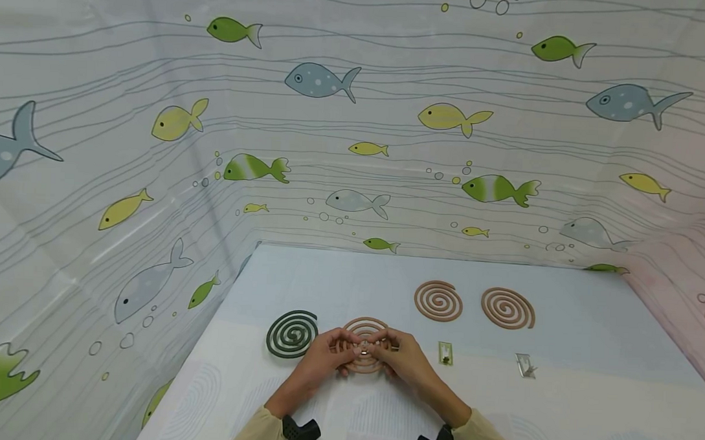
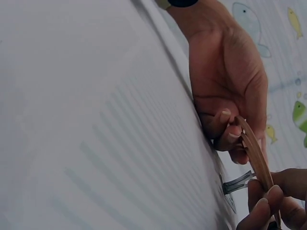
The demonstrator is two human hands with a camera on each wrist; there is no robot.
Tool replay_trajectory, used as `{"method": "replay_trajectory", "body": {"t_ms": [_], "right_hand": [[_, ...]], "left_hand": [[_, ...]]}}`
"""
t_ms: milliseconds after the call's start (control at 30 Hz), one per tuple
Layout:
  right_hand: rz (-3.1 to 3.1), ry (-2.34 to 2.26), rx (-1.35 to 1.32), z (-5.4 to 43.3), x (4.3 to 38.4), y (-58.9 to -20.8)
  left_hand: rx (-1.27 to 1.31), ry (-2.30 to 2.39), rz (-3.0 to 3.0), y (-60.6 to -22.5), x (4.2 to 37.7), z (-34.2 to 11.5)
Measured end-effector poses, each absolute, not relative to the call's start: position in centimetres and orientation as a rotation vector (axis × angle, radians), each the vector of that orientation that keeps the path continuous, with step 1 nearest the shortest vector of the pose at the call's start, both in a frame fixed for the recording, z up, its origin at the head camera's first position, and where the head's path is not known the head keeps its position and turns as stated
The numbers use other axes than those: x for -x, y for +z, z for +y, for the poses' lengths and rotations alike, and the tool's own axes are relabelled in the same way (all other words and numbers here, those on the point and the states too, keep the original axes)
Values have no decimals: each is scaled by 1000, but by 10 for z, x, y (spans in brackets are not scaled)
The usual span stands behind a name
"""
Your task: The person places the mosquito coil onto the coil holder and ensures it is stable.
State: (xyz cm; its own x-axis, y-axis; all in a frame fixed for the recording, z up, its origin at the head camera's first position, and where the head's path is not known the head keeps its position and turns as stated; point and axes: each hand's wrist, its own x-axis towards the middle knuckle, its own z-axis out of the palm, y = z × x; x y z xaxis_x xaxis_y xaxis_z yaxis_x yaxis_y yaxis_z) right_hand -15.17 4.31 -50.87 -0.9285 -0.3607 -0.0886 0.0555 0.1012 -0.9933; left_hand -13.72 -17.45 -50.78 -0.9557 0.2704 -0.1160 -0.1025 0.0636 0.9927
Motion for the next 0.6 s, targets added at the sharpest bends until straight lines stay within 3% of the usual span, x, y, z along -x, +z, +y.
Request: {"method": "replay_trajectory", "body": {"t_ms": [600], "right_hand": [[2099, -1903, 285, 37, 158, -513]], "left_hand": [[-157, 1992, 2073, -510, 139, -178]]}}
